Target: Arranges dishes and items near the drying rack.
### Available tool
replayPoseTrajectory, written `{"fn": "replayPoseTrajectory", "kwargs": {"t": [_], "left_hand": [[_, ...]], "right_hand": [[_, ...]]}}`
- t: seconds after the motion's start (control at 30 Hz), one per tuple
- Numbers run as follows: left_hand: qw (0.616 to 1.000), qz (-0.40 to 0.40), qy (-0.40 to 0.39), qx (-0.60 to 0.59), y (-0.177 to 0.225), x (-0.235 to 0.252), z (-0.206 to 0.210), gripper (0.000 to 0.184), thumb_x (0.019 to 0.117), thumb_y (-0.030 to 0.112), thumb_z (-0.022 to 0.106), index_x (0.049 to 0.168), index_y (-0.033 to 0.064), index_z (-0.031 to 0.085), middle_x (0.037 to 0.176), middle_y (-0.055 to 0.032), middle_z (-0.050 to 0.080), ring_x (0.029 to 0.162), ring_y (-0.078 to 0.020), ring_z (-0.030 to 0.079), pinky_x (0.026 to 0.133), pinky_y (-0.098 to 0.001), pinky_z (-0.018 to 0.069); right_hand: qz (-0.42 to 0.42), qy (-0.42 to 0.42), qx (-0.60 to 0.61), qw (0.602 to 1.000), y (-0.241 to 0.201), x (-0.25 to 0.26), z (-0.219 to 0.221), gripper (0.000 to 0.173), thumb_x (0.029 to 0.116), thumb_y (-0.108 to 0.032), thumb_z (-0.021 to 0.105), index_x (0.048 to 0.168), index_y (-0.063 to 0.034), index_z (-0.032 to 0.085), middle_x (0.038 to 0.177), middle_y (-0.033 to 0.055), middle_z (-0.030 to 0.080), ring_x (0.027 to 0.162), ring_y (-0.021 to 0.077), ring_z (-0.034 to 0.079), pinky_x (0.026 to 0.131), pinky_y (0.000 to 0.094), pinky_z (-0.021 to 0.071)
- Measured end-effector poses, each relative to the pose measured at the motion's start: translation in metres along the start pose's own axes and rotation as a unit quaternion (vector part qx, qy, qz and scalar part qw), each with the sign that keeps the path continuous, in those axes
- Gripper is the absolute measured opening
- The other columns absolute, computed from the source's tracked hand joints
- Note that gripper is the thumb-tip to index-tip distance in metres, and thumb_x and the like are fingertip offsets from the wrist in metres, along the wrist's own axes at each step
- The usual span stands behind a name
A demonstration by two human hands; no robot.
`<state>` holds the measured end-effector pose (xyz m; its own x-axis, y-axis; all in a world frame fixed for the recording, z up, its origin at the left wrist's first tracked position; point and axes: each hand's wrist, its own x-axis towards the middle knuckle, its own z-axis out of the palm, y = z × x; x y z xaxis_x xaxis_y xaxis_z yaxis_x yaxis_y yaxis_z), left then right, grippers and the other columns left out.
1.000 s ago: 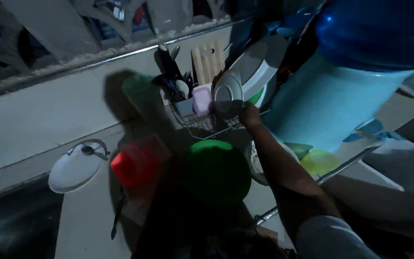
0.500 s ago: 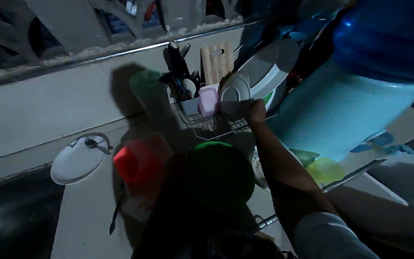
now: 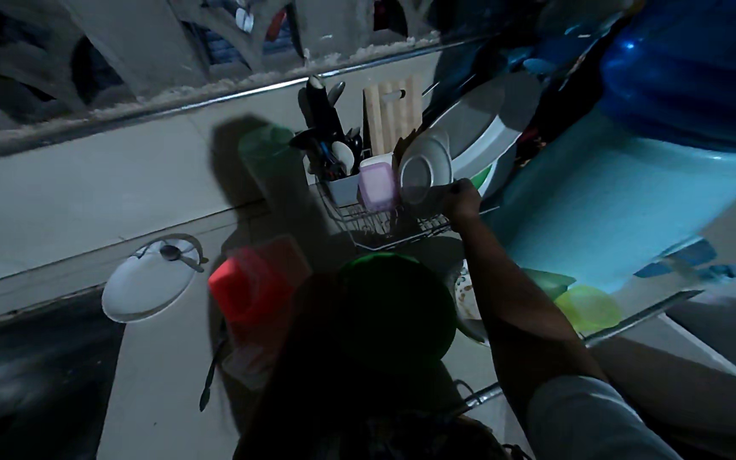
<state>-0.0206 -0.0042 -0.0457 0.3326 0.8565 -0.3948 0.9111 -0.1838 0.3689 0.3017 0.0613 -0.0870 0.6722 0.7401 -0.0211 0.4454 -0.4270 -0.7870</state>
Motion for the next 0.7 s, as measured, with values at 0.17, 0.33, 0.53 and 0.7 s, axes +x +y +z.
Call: {"fn": "replayPoseTrajectory", "kwargs": {"t": [0.17, 0.33, 0.53, 0.7], "left_hand": [[1.0, 0.007, 0.006, 0.003, -0.004, 0.005, 0.008, 0.045, 0.1082, 0.039, 0.048, 0.128, 0.0024, 0.065, 0.117, -0.0227, 0.067, 0.113, -0.0386, 0.064, 0.097, -0.0579, 0.0485], [0.999, 0.018, 0.032, -0.003, 0.019, -0.006, -0.005, 0.045, 0.1089, 0.033, 0.049, 0.14, 0.0003, 0.057, 0.137, -0.0246, 0.058, 0.129, -0.0386, 0.055, 0.109, -0.0535, 0.0413], [0.916, 0.217, 0.086, -0.325, 0.01, 0.015, 0.015, 0.047, 0.1098, 0.028, 0.045, 0.146, -0.0008, 0.049, 0.133, -0.0199, 0.062, 0.114, -0.0235, 0.065, 0.098, -0.0406, 0.0534], [0.746, 0.22, -0.073, -0.624, 0.018, 0.022, 0.019, 0.07, 0.1078, 0.058, 0.017, 0.156, 0.0081, 0.028, 0.138, -0.0136, 0.059, 0.107, -0.0277, 0.07, 0.085, -0.0455, 0.0614]], "right_hand": [[-0.022, -0.006, 0.072, 0.997, 0.007, 0.0, -0.013, 0.036, 0.102, -0.012, 0.057, 0.133, 0.0063, 0.053, 0.127, 0.0303, 0.06, 0.116, 0.0425, 0.062, 0.096, 0.0599, 0.0508], [-0.027, -0.019, 0.142, 0.989, 0.002, -0.018, -0.038, 0.038, 0.1036, -0.014, 0.057, 0.136, 0.0039, 0.049, 0.124, 0.0264, 0.06, 0.104, 0.0359, 0.065, 0.085, 0.0551, 0.0561], [-0.188, -0.018, 0.089, 0.978, -0.004, -0.078, -0.091, 0.029, 0.1056, -0.014, 0.054, 0.127, 0.0052, 0.052, 0.108, 0.0196, 0.062, 0.09, 0.023, 0.064, 0.081, 0.0436, 0.0563], [-0.384, 0.003, -0.004, 0.923, -0.007, -0.166, -0.125, 0.02, 0.1049, -0.013, 0.052, 0.115, 0.004, 0.055, 0.088, 0.0096, 0.059, 0.07, 0.009, 0.058, 0.066, 0.0271, 0.0532]]}}
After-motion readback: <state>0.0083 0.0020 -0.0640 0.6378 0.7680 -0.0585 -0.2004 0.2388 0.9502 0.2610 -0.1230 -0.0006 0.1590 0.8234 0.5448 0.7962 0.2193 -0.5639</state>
